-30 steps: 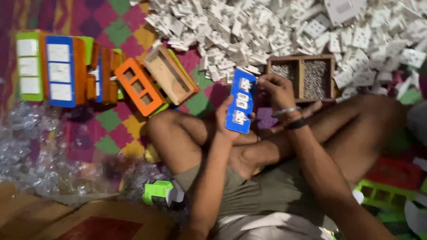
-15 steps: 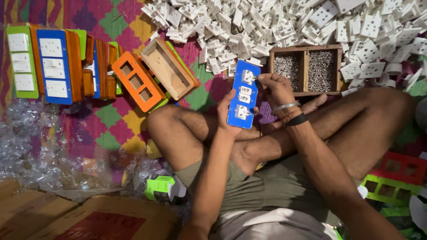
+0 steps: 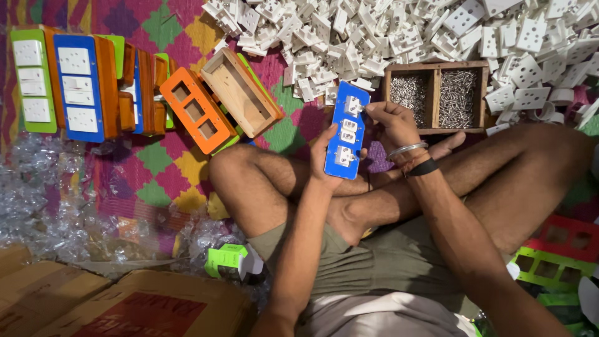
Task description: The person sits on the floor and assembles electrical outlet units by inserting white plastic inserts into colored frames and securing them with screws. They handle multiple frames and inserts, using a screwdriver to tighten screws into the back of the units.
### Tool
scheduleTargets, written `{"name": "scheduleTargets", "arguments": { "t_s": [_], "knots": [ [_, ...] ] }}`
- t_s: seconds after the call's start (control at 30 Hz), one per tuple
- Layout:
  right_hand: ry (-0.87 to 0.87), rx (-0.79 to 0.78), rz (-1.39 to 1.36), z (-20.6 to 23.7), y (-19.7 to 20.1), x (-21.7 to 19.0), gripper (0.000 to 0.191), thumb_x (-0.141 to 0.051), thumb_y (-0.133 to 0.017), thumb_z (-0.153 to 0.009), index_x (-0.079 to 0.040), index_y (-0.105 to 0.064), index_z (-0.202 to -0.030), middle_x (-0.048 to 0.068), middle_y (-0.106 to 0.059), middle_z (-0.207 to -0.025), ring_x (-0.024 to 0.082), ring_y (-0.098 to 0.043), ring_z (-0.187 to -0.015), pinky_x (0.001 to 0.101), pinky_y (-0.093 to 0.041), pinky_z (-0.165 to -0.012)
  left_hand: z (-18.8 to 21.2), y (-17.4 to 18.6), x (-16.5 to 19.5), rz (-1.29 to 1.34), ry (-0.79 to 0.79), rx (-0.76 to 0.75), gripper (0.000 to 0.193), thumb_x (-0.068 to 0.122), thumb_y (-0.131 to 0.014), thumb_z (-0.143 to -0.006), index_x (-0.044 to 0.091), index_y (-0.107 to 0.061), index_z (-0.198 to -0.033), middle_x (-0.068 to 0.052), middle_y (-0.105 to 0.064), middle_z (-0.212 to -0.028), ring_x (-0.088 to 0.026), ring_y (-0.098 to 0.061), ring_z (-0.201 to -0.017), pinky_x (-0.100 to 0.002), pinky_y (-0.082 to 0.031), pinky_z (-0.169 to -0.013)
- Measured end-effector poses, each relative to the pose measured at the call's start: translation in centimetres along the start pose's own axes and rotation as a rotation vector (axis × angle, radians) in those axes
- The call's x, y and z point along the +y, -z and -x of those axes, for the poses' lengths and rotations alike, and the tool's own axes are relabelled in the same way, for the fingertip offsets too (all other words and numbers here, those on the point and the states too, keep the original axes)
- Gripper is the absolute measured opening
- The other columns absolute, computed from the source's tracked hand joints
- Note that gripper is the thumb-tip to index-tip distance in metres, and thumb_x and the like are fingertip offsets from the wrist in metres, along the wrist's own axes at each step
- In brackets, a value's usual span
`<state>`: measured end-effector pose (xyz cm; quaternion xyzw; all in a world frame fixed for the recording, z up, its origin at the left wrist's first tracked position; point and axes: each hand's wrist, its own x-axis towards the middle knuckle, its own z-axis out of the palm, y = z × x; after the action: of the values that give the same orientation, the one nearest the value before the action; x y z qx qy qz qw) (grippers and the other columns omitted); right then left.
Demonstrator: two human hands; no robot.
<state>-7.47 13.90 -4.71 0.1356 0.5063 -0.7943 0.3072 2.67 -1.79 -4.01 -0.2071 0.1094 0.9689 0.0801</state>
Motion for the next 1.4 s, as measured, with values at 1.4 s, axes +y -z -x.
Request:
{"name": "scheduleTargets", "arguments": {
  "t_s": [1.4],
  "knots": [
    [0.592,-0.003,0.562,-1.2,0.4,1.3,0.017,0.0,-0.087,-0.085,-0.002,-0.079,-0.1,0.004,-0.069,-0.105,0.011,-0.065,-0.093,0.023,-0.054,-0.082,1.0,-1.5,1.0,0.275,0.073,-0.168,0.037,0.034,-0.054,-0.108,0.006,-0.061,-0.132,-0.012,-0.071,-0.118,-0.024,-0.069,-0.103,-0.049,-0.058,-0.086]
  ]
}}
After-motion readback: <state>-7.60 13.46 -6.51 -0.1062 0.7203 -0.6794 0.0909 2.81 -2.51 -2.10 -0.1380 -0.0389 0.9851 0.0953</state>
